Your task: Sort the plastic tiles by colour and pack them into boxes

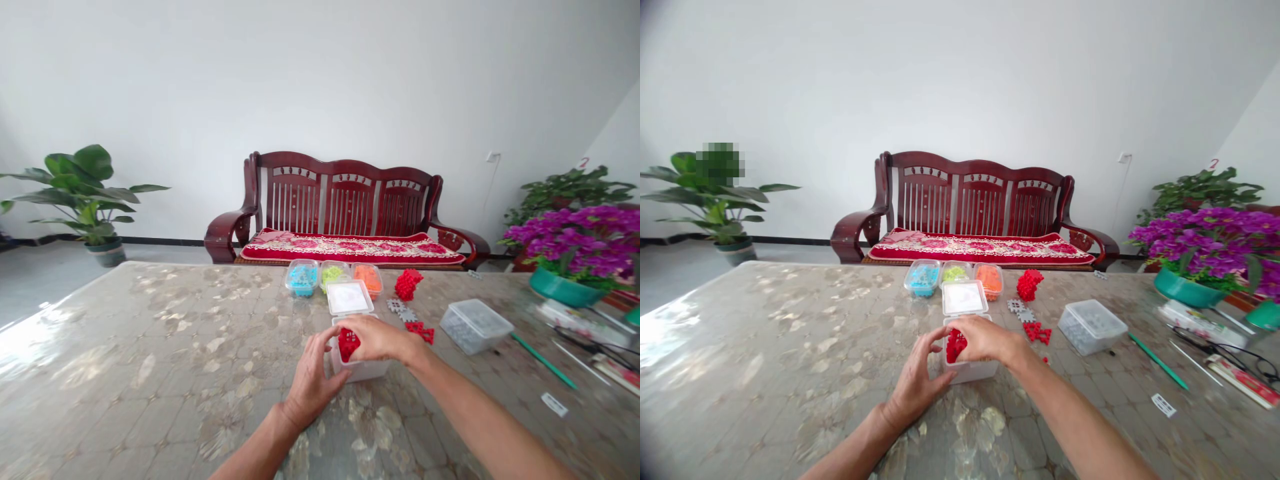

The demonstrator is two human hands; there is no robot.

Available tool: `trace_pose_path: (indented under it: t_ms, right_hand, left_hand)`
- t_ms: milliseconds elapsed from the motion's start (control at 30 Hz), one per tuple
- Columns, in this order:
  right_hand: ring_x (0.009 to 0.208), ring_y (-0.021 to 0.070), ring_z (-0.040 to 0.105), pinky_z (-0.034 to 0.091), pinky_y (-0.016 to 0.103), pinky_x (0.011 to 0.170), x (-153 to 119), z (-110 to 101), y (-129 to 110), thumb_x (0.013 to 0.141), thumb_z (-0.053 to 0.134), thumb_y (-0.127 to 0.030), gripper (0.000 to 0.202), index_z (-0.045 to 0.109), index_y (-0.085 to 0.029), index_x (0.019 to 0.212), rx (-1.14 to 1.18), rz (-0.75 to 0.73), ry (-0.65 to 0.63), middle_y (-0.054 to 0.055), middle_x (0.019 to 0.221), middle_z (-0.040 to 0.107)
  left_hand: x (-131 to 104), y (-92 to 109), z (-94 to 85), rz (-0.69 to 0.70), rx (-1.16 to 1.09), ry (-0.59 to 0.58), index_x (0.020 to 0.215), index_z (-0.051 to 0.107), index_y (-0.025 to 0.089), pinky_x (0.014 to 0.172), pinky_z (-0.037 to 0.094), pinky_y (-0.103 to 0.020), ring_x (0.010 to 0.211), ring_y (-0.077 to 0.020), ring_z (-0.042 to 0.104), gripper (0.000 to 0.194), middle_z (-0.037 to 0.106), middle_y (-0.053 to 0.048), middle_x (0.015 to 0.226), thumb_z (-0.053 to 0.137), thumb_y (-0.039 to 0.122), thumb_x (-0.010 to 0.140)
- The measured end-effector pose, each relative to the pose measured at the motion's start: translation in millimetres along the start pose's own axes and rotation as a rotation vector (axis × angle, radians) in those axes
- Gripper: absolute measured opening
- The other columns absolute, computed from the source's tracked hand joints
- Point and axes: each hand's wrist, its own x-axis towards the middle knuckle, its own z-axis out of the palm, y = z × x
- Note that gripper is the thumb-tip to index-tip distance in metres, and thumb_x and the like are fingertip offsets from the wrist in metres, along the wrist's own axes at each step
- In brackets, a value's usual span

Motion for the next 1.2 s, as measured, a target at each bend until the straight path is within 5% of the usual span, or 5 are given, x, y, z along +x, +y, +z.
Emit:
trace_pose_path:
  t_ms: [500, 833, 1033, 1200]
  right_hand:
    - [0.102, 0.0238, 0.062, 0.046, 0.031, 0.087, -2.6, 5.3, 0.9, 0.066, 0.071, -0.026, 0.049, 0.065, -0.019, 0.115, -0.033, 0.061, 0.041, 0.008, 0.113, 0.068]
    - [0.087, 0.0192, 0.067, 0.048, 0.024, 0.072, -3.2, 11.9, -0.5, 0.064, 0.066, -0.013, 0.037, 0.073, -0.019, 0.100, 0.107, 0.304, 0.079, 0.003, 0.096, 0.075]
    - [0.092, 0.0198, 0.067, 0.051, 0.030, 0.084, -33.4, -2.4, 9.0, 0.075, 0.056, -0.020, 0.031, 0.073, -0.020, 0.101, 0.277, 0.277, 0.477, 0.006, 0.104, 0.074]
    - [0.087, 0.0208, 0.068, 0.052, 0.032, 0.081, -93.1, -14.7, 76.6, 0.077, 0.050, -0.028, 0.032, 0.070, -0.017, 0.099, 0.351, 0.597, 0.872, 0.008, 0.097, 0.075]
  left_hand:
    - [2.5, 5.5, -3.8, 0.018, 0.035, -0.034, 0.131, 0.045, 0.024, 0.086, 0.053, -0.038, 0.106, -0.0226, 0.059, 0.065, 0.059, -0.008, 0.121, 0.063, 0.008, 0.071]
    - [2.2, -0.1, -1.9, 0.021, 0.070, -0.027, 0.131, 0.047, 0.026, 0.084, 0.055, -0.039, 0.103, -0.0231, 0.062, 0.060, 0.061, -0.008, 0.119, 0.063, 0.014, 0.074]
    - [1.9, -5.7, -2.4, 0.103, 0.113, -0.026, 0.125, 0.054, 0.026, 0.095, 0.051, -0.044, 0.117, -0.0252, 0.056, 0.047, 0.059, -0.009, 0.127, 0.063, 0.022, 0.079]
    - [2.2, -3.9, -4.2, 0.098, 0.159, -0.028, 0.116, 0.059, 0.027, 0.101, 0.046, -0.046, 0.120, -0.0248, 0.054, 0.036, 0.058, -0.008, 0.128, 0.062, 0.021, 0.080]
